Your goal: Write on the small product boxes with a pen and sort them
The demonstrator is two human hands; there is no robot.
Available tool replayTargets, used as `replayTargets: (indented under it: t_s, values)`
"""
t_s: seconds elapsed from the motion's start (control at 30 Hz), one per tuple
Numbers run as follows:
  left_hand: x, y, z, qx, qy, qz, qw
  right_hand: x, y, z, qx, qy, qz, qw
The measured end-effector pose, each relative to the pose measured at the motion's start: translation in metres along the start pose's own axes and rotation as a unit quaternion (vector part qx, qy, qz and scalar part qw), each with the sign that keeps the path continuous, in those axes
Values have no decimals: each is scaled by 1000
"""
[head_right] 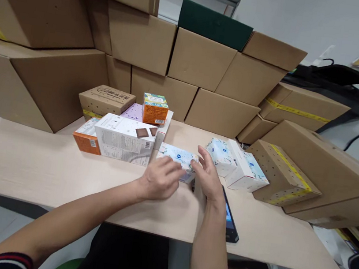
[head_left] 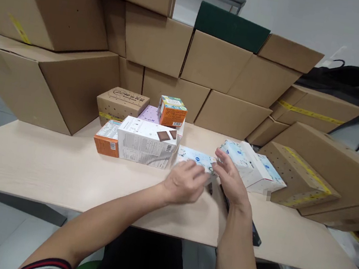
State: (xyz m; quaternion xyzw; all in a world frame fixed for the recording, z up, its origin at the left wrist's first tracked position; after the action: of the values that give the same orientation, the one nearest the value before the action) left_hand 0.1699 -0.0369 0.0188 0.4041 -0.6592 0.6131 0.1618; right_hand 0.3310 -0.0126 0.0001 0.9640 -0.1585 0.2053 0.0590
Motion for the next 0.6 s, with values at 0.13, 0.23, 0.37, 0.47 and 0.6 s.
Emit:
replayTargets:
  t_s: [0.13, 0.23, 0.37, 0.47, 0.6]
  values:
    - [12, 1, -32, 186, -90, -110, 972, 7, -10, 16, -74, 54, 90, 992]
    - [4, 6, -33, 228, -86, -181, 953, 4, -14, 20, -74, 93, 85, 989]
    - [-2, 5, -28, 217, -52, -190, 956, 3, -13, 21, -66, 84, 51, 993]
    - [4, 2, -29, 214, -56, -166, 961, 4, -7, 14, -36, 12, 20, 999]
    - [8, 0, -25, 194, -57, -152, 967, 3, -2, 8, -27, -47, 1, 999]
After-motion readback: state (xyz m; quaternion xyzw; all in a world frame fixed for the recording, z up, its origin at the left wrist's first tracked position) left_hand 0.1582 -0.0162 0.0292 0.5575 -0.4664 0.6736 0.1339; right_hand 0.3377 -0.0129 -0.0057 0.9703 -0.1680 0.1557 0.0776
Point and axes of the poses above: each hand's wrist, its own y-axis away from the middle knuckle, its own x-axis out of the back of the hand, z = x × y, the point moved 7 cm from there along -y, towards the middle knuckle, and after that the axes turned 14 degrees about -x, right-handed, at the moved point
